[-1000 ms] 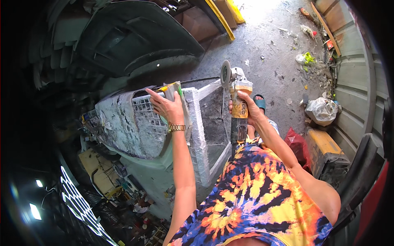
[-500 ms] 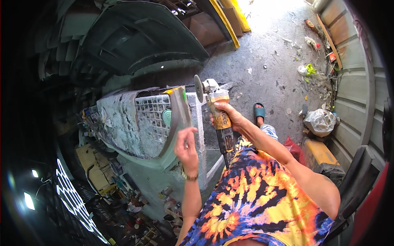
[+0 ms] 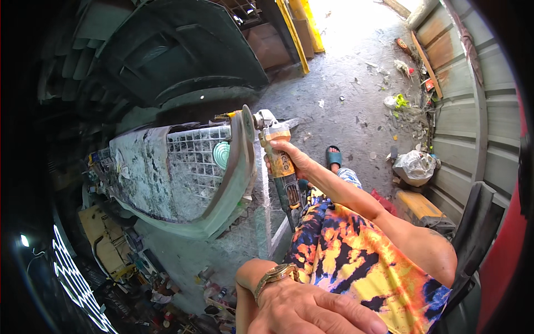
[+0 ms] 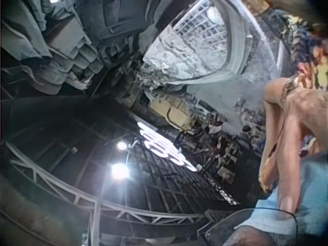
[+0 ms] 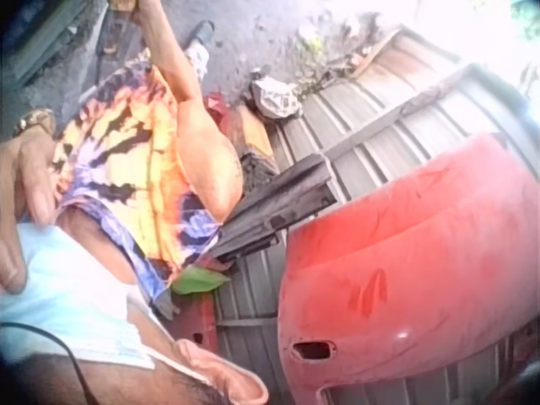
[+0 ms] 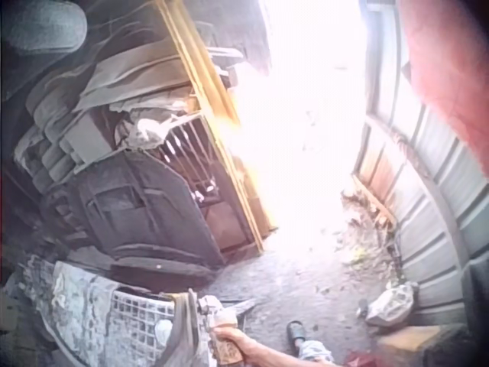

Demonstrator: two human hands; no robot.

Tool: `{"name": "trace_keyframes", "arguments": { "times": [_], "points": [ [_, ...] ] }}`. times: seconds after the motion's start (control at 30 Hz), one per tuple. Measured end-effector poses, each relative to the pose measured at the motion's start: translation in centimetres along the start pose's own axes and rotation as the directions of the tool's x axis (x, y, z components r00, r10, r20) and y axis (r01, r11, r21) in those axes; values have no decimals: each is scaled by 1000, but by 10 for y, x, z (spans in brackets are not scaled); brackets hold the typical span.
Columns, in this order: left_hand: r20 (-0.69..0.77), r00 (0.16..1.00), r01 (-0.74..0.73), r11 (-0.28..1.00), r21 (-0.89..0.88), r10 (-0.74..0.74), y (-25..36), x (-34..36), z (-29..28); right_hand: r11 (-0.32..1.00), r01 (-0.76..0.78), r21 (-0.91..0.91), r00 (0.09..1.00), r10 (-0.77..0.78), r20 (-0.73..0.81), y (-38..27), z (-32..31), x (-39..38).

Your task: The person picks up an angle grinder from the floor and grinds the edge of a car bumper component with it.

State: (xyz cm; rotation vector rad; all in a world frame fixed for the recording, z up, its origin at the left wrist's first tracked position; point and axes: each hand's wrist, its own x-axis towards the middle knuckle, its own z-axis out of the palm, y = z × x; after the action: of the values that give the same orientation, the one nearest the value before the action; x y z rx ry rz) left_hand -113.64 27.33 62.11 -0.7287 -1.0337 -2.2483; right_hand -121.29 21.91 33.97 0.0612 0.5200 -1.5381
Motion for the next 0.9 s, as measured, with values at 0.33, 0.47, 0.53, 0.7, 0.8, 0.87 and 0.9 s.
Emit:
{"name": "trace_keyframes", "arguments": {
  "times": [0.33,0.47,0.53,0.7,0.8,0.87,0.9],
  "points": [
    [79,997,0,999,-45,3,-5,8,-10,1000,25,-16,1000,-25,-15,-3,-4,0],
    [76,997,-3,999,-39,6,-6,9,-10,1000,20,-17,999,-21,-25,-3,-6,-1],
    [73,997,-5,999,-39,8,-6,8,-10,1000,8,-10,1000,-8,-22,0,-7,-2],
    [142,990,4,999,-47,3,-7,12,-18,1000,29,-11,998,-29,-52,5,-9,-3],
    [167,986,3,999,-44,4,-8,11,-19,999,30,-14,998,-30,-52,-2,-5,-2],
    [173,984,-19,999,-42,26,-11,13,-17,1000,30,-6,998,-30,-55,-5,-7,-1],
    [175,984,-17,999,-43,25,-12,11,-16,1000,29,2,998,-29,-60,-6,-8,-1]
  ]
}}
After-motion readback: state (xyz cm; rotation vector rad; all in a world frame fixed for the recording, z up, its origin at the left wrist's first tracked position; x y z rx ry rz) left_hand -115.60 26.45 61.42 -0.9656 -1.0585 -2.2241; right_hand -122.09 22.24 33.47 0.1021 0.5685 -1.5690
